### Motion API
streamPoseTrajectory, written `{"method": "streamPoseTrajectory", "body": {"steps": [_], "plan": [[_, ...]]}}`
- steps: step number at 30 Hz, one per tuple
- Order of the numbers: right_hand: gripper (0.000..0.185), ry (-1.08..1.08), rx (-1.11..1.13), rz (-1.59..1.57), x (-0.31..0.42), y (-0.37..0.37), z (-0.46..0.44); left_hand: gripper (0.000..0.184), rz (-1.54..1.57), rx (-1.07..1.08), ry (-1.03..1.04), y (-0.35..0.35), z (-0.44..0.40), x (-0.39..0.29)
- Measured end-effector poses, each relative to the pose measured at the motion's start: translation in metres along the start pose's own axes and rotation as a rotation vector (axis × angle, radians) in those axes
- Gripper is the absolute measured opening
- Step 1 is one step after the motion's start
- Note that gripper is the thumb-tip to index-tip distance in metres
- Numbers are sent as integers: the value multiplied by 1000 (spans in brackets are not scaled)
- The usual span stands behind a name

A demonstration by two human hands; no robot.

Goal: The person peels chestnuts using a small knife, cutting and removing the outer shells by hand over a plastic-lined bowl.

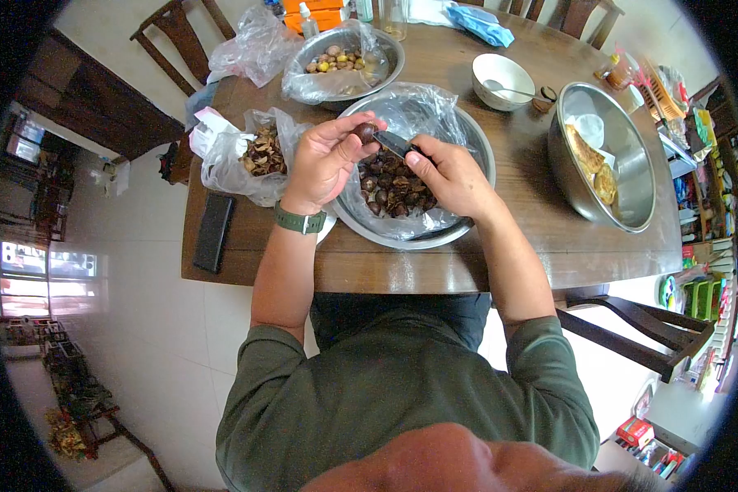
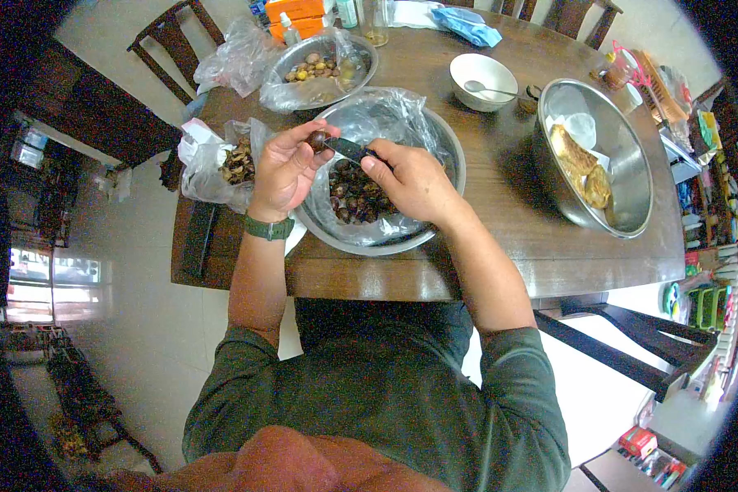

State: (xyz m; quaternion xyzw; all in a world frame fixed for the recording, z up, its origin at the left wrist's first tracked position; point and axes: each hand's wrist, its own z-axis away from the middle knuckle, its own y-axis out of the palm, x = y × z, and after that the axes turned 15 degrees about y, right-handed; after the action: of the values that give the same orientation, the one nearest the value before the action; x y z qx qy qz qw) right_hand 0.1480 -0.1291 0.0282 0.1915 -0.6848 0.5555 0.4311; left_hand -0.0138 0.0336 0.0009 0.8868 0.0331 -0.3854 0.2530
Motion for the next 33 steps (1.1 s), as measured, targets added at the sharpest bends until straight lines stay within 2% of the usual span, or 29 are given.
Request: {"method": "streamPoseTrajectory", "body": {"steps": [21,27,33], "plan": [[28,10,71,-28,-3,0,-1,35,-157,-10,55,5,0,1],[29,-41,55,-56,-5,1,-2,34,-140,-47,-5,8,2,-1],[28,-37,85,-107,-5,1,-1,34,-211,2,130,11,2,5]]}}
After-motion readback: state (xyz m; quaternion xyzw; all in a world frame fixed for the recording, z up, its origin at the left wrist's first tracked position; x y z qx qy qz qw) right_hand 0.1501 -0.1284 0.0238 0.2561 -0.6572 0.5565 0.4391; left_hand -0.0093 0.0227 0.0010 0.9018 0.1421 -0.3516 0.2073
